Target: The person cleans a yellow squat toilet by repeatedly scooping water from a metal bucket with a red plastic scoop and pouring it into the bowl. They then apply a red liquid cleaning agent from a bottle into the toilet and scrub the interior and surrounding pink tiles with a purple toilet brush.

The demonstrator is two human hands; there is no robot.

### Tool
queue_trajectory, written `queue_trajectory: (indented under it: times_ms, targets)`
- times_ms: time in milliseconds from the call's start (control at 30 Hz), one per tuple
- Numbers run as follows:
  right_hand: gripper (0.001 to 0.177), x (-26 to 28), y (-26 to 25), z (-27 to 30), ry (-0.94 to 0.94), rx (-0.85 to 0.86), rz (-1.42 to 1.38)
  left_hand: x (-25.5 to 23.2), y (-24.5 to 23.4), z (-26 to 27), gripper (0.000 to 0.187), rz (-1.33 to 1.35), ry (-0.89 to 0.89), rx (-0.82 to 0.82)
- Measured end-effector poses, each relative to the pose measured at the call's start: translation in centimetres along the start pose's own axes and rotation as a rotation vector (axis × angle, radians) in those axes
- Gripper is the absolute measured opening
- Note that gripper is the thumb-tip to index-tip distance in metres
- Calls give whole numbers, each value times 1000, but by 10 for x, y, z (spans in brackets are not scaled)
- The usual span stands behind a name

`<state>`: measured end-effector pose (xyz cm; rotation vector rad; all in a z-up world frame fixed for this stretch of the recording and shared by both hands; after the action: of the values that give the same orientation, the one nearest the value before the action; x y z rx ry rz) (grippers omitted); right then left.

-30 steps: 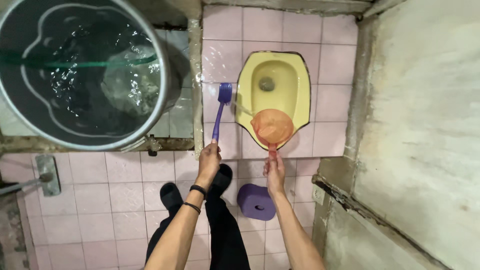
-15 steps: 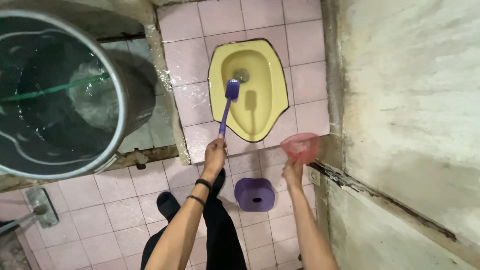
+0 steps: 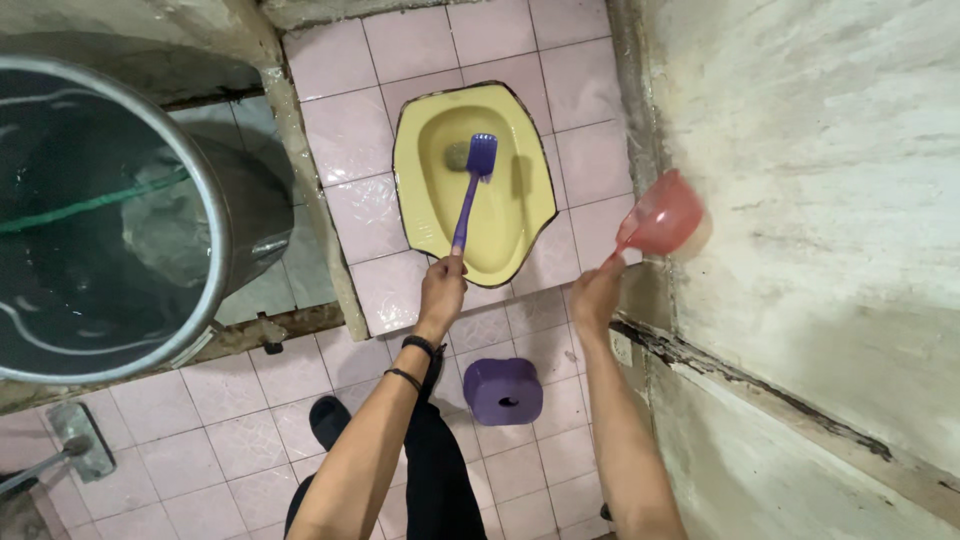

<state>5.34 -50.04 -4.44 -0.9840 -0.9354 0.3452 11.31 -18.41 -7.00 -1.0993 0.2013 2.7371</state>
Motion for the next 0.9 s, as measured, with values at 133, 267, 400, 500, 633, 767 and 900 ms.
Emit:
queue_trajectory:
  times_ms: [133,267,400,500,633,767,900]
  targets:
    - [47,-24,24,69,-126,-21,-57,19,-9,7,51,4,-3,-21]
    - [37,-95,70,147,241,166,-229,35,-25,26,48,-29,-100,-74]
    - [50,-117,90,204,412,220,-291,37,-45,45,54,-15,-96,-107]
    - [46,-97,93,218,279,187,-411,37,-65,55,53,37,-68,-137]
    - [35,-59,100,210,230,193,-546,42,-98,71,53,92,-60,-174]
    - [25,6,111,183,292,300,-804,58,-139,83,50,169,-44,-218]
    - [30,97,109,164,213,386,-938,78,-179,99,46,184,-29,-276]
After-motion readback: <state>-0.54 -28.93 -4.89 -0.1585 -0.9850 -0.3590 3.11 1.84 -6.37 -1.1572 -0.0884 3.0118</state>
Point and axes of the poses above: each hand's wrist, its own z-axis away from the middle knuckle, its own y-axis out of the palm, x = y × z, the point moved 9 cm from there along -z, towards the middle knuckle, and after that the axes turned 10 degrees about x, right-handed, at the moved point
